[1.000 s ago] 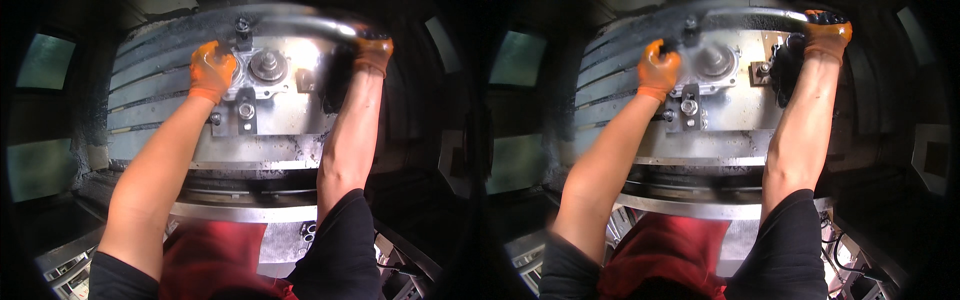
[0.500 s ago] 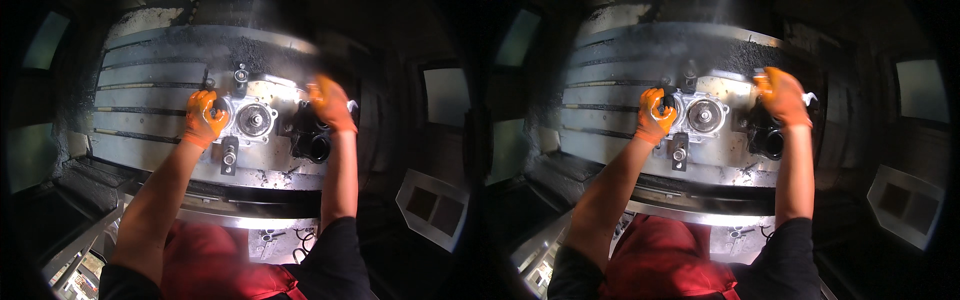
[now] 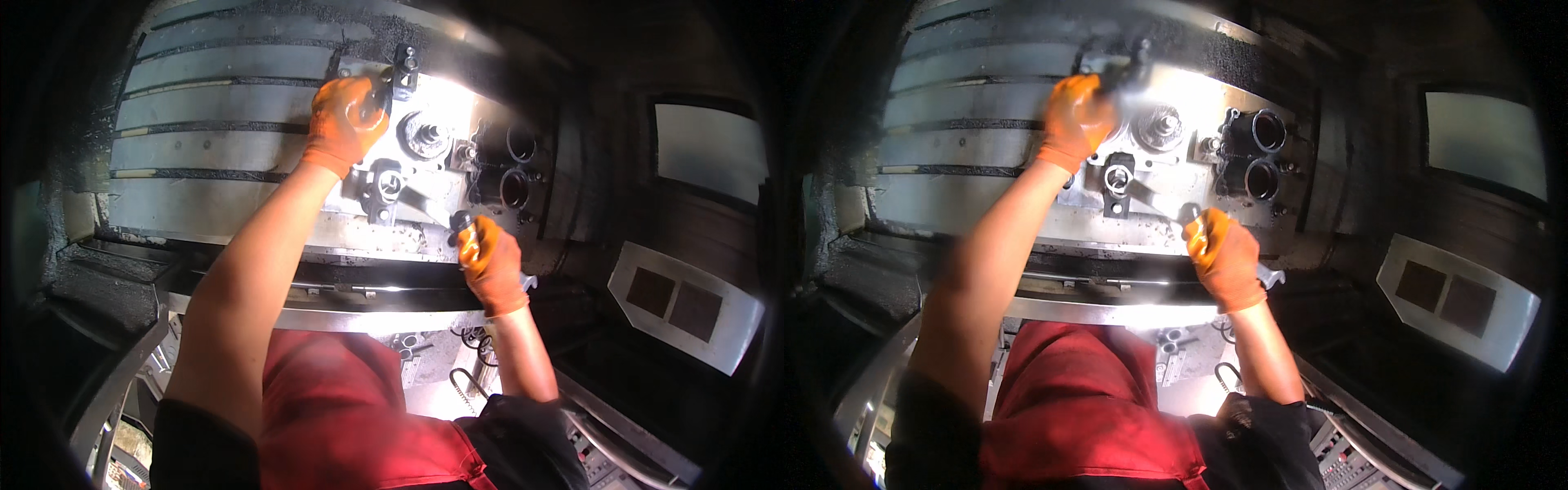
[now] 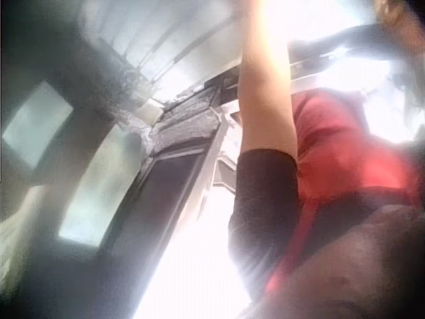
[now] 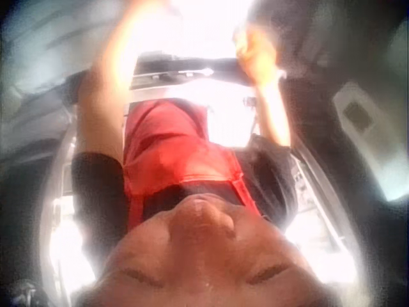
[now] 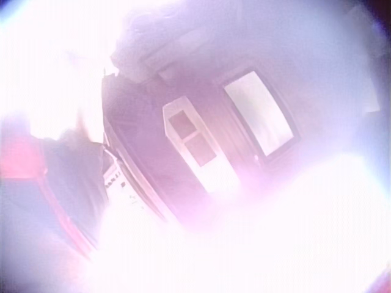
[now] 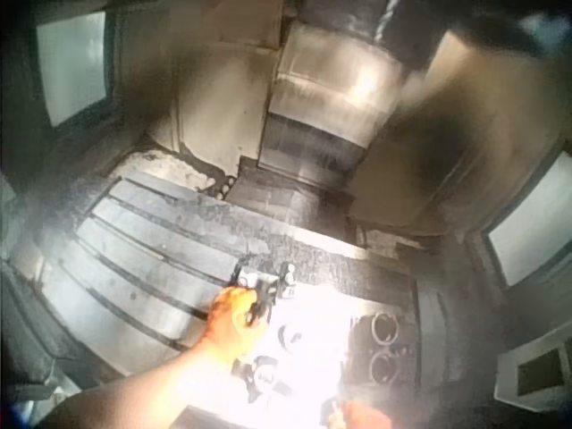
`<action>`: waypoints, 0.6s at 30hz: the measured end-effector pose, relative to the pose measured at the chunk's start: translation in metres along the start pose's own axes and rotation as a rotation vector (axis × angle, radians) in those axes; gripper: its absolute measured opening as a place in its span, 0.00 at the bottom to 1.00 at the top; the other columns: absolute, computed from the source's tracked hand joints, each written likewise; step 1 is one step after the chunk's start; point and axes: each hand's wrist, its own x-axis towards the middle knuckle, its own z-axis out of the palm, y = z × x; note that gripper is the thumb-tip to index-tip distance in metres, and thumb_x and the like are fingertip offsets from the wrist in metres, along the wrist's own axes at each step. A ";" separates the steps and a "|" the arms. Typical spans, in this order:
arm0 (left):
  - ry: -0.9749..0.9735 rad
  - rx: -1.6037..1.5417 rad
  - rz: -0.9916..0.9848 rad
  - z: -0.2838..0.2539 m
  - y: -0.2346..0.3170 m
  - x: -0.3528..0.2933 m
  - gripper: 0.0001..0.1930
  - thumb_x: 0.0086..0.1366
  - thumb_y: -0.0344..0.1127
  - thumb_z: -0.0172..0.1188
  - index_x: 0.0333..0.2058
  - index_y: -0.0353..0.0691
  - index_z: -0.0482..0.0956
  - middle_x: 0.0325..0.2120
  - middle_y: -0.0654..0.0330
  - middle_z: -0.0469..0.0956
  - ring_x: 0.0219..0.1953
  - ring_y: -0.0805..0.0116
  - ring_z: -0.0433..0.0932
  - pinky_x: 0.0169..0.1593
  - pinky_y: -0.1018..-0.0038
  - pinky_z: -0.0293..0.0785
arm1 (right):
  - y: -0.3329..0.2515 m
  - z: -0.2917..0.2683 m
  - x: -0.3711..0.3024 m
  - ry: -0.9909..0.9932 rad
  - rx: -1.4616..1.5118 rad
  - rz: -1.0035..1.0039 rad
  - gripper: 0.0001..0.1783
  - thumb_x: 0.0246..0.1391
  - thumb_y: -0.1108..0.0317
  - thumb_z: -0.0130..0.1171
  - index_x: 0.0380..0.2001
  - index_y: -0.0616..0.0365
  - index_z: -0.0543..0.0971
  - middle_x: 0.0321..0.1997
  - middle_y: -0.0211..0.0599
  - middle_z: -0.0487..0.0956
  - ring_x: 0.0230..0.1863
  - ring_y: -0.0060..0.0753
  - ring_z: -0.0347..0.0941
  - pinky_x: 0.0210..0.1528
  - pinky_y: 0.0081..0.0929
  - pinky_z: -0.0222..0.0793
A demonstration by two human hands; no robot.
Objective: The person opens the door of a CNC machine, uses an air nozzle to clear debris, and then uses a wrench to loosen and remove metal components from a fixture on the machine bed.
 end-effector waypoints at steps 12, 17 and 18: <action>-0.789 -1.007 -0.580 -0.110 0.169 -0.295 0.20 0.53 0.26 0.63 0.47 0.37 0.80 0.40 0.52 0.79 0.38 0.60 0.78 0.45 0.69 0.77 | -0.017 0.010 -0.022 0.021 -0.115 0.066 0.15 0.60 0.55 0.55 0.32 0.55 0.77 0.27 0.48 0.79 0.34 0.56 0.76 0.34 0.46 0.71; -1.190 -1.153 -0.514 -0.096 0.187 -0.257 0.18 0.62 0.31 0.61 0.51 0.38 0.78 0.47 0.51 0.79 0.48 0.61 0.79 0.52 0.69 0.77 | -0.027 0.027 -0.049 0.020 0.066 0.154 0.09 0.56 0.62 0.58 0.30 0.56 0.77 0.27 0.48 0.79 0.33 0.57 0.77 0.34 0.43 0.71; -1.199 -1.097 -0.439 -0.089 0.186 -0.249 0.19 0.62 0.32 0.61 0.52 0.39 0.77 0.48 0.50 0.79 0.48 0.59 0.79 0.52 0.69 0.76 | -0.028 0.031 -0.050 0.015 0.103 0.198 0.09 0.56 0.62 0.58 0.31 0.56 0.77 0.27 0.48 0.79 0.33 0.56 0.78 0.33 0.42 0.72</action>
